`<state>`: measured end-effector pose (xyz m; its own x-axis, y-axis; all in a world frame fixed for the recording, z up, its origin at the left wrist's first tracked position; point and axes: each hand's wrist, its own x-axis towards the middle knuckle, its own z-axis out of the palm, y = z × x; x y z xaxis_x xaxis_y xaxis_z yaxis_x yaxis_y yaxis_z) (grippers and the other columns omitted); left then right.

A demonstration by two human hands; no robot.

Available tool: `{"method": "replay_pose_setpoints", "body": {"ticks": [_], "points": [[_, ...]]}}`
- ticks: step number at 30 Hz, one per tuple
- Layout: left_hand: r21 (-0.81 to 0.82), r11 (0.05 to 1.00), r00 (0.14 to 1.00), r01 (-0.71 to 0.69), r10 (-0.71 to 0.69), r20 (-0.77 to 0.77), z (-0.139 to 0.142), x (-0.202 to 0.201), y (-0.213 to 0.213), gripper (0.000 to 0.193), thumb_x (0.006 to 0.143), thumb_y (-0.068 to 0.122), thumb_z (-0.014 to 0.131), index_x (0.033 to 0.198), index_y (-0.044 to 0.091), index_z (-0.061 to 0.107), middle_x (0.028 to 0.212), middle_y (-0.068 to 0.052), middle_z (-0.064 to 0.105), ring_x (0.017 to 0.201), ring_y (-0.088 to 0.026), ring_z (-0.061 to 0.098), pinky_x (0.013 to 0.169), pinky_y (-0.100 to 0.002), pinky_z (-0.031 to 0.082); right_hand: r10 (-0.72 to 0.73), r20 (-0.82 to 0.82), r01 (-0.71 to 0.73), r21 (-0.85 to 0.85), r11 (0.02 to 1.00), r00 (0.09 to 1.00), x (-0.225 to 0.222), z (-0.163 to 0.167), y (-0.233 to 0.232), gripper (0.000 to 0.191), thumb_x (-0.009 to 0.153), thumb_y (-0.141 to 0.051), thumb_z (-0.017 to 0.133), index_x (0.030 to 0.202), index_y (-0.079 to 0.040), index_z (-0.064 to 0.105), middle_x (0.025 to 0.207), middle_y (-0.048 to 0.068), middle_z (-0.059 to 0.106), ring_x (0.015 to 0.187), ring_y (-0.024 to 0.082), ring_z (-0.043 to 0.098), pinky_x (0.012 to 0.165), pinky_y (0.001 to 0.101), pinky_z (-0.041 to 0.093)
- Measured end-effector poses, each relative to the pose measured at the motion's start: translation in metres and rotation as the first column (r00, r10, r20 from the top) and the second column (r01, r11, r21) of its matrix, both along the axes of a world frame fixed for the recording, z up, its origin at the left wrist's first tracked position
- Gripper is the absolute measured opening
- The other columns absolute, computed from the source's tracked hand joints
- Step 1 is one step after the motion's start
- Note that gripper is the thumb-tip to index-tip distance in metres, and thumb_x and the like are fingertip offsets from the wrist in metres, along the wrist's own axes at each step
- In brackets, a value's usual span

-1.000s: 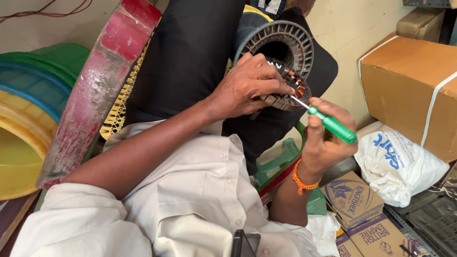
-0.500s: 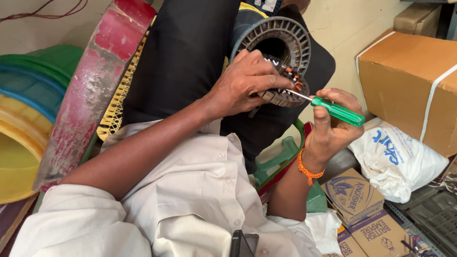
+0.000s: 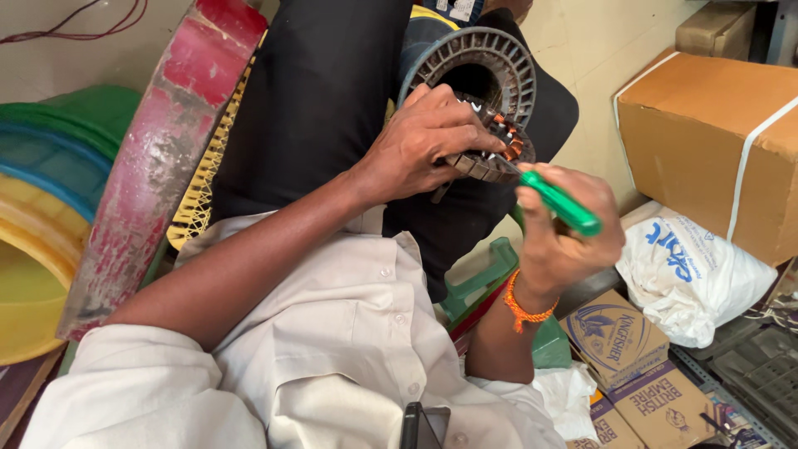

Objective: The person sits on a chair and works on a cylindrical electrical component, likely a motor stator, resting on their lap. They use their hands to adjust copper windings and a green screwdriver to manipulate internal parts, rotating the component as needed.

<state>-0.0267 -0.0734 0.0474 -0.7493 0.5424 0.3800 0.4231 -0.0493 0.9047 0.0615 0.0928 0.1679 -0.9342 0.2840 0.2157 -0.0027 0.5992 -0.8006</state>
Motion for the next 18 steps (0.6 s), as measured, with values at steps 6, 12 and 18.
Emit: {"method": "replay_pose_setpoints", "body": {"ticks": [6,12,18], "points": [[-0.001,0.996,0.996,0.087,-0.087,0.03,0.006,-0.008,-0.008,0.056,0.084,0.027,0.085,0.136,0.02,0.063,0.112,0.002,0.064,0.105,-0.023,0.053,0.096,-0.04,0.041,-0.216,-0.118,0.132,-0.494,0.86,0.969,0.0,0.007,0.002,0.044,0.109,-0.036,0.072,0.132,-0.002,0.056,0.099,0.015,0.067,0.086,0.029,0.074,0.075,0.0373,0.062],[0.109,0.98,0.982,0.165,-0.174,0.079,0.047,-0.031,-0.039,0.072,0.098,0.048,0.075,0.154,0.013,0.047,0.119,-0.005,0.064,0.109,-0.025,0.051,0.105,-0.041,0.039,-0.024,-0.023,0.008,-0.521,0.853,0.999,0.02,-0.003,0.005,0.053,0.104,-0.049,0.069,0.122,0.001,0.062,0.086,0.01,0.063,0.06,0.014,0.06,0.052,0.0252,0.047],[0.195,0.94,0.903,0.282,-0.328,0.279,0.067,0.0,-0.023,0.037,0.1,0.036,0.074,0.128,0.012,0.068,0.109,-0.007,0.067,0.107,-0.022,0.068,0.095,-0.035,0.054,-0.102,0.052,0.114,-0.509,0.853,0.993,0.041,-0.039,-0.026,0.04,0.103,-0.035,0.078,0.109,-0.002,0.054,0.097,0.007,0.06,0.066,0.009,0.052,0.056,0.0217,0.043]]}}
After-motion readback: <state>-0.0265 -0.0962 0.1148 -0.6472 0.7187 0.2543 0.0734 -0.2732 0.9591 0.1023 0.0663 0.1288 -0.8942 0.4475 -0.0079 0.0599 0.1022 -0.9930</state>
